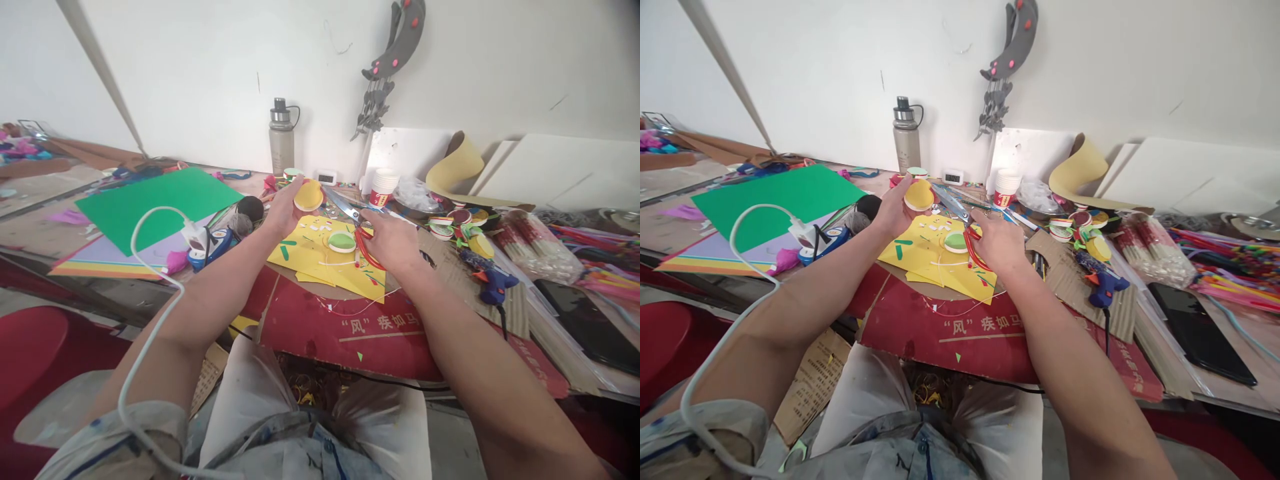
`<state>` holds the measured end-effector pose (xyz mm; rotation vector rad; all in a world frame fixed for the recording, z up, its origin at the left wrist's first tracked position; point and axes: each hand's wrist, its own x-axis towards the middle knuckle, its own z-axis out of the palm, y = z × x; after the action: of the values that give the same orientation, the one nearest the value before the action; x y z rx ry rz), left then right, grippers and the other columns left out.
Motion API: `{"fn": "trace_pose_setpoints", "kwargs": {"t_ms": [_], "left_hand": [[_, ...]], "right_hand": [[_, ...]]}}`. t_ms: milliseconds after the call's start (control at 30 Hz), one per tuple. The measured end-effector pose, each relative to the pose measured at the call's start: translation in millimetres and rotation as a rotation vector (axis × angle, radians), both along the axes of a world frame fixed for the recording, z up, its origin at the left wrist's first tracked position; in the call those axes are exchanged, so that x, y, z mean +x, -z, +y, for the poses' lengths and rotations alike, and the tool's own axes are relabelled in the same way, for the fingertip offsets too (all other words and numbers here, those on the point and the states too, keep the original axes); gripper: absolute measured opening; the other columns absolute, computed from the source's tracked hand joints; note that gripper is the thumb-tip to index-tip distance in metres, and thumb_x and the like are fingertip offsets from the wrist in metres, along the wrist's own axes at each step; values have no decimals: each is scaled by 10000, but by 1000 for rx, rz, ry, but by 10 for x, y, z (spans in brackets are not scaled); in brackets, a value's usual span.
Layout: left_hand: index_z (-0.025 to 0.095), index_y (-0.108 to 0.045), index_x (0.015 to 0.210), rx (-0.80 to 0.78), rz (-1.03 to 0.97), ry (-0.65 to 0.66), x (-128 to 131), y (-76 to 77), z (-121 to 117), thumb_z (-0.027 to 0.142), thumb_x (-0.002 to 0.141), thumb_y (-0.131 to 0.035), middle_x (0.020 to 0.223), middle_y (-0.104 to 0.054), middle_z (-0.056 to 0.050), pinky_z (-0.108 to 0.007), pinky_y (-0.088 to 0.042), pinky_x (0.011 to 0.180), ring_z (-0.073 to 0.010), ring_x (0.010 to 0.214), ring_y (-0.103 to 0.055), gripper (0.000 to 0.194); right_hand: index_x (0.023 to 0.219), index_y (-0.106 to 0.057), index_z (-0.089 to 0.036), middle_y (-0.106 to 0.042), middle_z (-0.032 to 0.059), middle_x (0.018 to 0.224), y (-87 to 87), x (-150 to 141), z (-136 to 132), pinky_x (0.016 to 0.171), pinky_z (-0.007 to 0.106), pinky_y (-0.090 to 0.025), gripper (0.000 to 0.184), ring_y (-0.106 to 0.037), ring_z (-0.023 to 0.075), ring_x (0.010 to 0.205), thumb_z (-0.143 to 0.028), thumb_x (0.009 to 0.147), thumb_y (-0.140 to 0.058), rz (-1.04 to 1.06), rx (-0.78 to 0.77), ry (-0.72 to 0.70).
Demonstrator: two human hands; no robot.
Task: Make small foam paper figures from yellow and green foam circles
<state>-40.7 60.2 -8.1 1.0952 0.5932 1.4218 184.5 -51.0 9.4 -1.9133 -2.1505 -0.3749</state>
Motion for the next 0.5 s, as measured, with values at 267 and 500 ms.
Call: {"fn": "trace_pose_setpoints", "kwargs": {"t_ms": [267,500], "left_hand": [[194,-724,1009,65,65,-4,6,27,-17,625,950,-752,993,-803,-122,-347,-654,672,-285,973,-808,436],[177,-719,1018,32,81,10,15,9,-35,652,954,-727,940,-800,-133,-291,-606,594,-275,925,-806,479]], "right_hand": [[1515,-676,-274,-805,142,1335,-13,-9,-9,778,374,-515,485,-772,321,1055,-283,1057,-516,-19,-18,4],[1475,-690,-251,-808,149,1309,-15,-25,-14,745,345,-469,465,-764,299,1033,-256,1059,-482,-31,-11,3]]}}
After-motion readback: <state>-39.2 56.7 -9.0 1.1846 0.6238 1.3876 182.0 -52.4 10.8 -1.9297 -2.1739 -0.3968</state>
